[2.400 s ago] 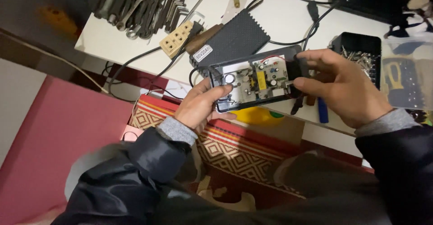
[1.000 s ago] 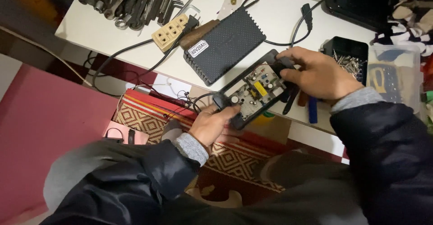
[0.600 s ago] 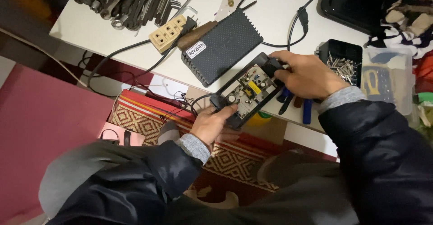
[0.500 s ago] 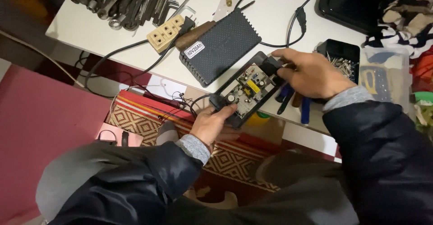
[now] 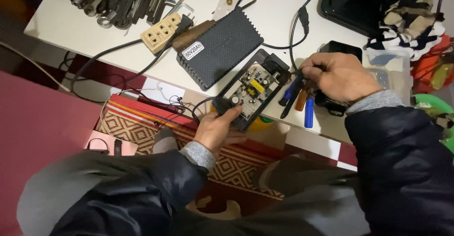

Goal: Reassembling an electronic power adapter by fitting the circuit board into the casing and closing it.

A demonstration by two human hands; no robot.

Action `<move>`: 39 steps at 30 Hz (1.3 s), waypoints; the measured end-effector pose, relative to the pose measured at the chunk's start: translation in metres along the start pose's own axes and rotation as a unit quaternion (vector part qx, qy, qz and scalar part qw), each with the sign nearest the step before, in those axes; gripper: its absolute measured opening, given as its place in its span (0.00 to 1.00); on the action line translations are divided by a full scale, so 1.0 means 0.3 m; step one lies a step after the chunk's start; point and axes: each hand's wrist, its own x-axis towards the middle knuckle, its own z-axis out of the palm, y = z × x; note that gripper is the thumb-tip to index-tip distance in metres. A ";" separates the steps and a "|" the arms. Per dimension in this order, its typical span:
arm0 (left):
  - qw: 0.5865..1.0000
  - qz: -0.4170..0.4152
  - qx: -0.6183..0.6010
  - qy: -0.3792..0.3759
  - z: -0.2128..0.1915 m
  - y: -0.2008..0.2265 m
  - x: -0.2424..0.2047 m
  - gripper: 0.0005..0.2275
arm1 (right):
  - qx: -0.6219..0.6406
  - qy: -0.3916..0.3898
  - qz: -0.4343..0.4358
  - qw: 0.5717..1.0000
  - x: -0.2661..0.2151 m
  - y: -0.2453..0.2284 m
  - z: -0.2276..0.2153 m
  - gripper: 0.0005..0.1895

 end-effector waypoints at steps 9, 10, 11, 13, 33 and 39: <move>0.998 0.064 -0.017 -0.015 0.004 -0.016 -0.012 0.28 | -0.007 0.118 -0.208 0.971 0.117 0.125 0.056 0.08; 0.998 0.065 -0.015 -0.015 0.005 -0.014 -0.014 0.28 | -0.005 0.120 -0.207 0.971 0.146 0.138 0.066 0.08; 0.998 0.063 -0.011 -0.010 0.008 -0.013 -0.015 0.28 | -0.029 0.122 -0.206 0.970 0.174 0.152 0.076 0.07; 0.998 0.063 -0.002 -0.006 0.015 -0.009 -0.022 0.29 | -0.051 0.126 -0.203 0.970 0.218 0.178 0.092 0.06; 0.998 0.034 0.040 0.042 0.025 -0.023 -0.017 0.30 | 0.028 0.035 -0.190 0.981 0.242 0.140 0.095 0.13; 0.998 0.037 0.025 0.037 0.024 -0.024 0.008 0.29 | 0.006 0.018 -0.206 0.978 0.279 0.147 0.082 0.13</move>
